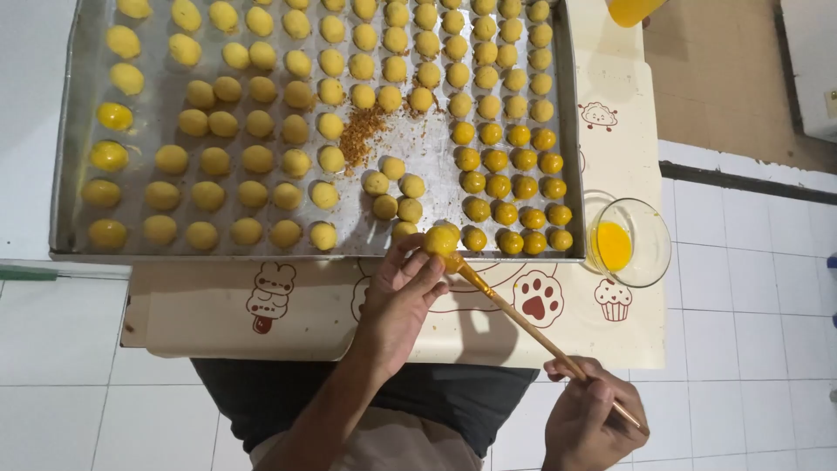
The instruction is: Applying egg wash to individual cookies on a baking tray using a pastry brush.
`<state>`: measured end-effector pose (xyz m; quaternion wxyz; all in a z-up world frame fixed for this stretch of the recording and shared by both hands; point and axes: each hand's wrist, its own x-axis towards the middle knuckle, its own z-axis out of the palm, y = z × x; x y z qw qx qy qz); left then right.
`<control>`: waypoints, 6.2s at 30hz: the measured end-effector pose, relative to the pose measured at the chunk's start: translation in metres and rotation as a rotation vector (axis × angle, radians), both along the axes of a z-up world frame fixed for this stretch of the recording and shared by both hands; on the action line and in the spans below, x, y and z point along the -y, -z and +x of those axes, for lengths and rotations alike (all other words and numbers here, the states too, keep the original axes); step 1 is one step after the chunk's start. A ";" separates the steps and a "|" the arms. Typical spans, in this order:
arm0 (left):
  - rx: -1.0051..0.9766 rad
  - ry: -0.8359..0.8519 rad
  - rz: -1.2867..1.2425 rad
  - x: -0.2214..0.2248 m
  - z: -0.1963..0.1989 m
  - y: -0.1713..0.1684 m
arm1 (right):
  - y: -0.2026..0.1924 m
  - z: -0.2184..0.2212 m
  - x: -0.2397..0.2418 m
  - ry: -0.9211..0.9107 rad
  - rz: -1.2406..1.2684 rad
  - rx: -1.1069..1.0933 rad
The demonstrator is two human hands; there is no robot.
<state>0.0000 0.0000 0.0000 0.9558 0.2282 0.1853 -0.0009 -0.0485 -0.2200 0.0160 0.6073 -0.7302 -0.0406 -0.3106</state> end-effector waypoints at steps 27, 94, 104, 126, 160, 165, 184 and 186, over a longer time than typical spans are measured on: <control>0.066 -0.066 0.284 -0.004 -0.002 -0.013 | -0.001 0.005 -0.008 0.081 0.120 -0.095; 0.163 0.113 1.992 -0.089 0.179 0.015 | 0.001 0.136 -0.096 -0.047 0.057 -0.219; 0.111 0.126 2.002 -0.080 0.181 0.006 | -0.007 0.134 -0.105 -0.034 0.020 -0.183; -0.111 0.248 2.036 -0.093 0.099 -0.017 | -0.040 0.105 -0.067 -0.086 -0.018 -0.110; 0.037 0.355 2.656 -0.052 0.137 0.031 | -0.021 0.038 0.088 0.488 0.112 -0.151; 0.120 0.399 2.096 -0.053 0.123 -0.008 | -0.028 0.044 0.083 0.495 0.001 -0.167; -0.071 0.141 1.319 -0.064 0.035 -0.052 | -0.039 0.055 0.068 0.400 -0.165 -0.205; -0.202 0.208 1.282 -0.066 0.032 -0.058 | -0.039 0.055 0.067 0.403 -0.147 -0.227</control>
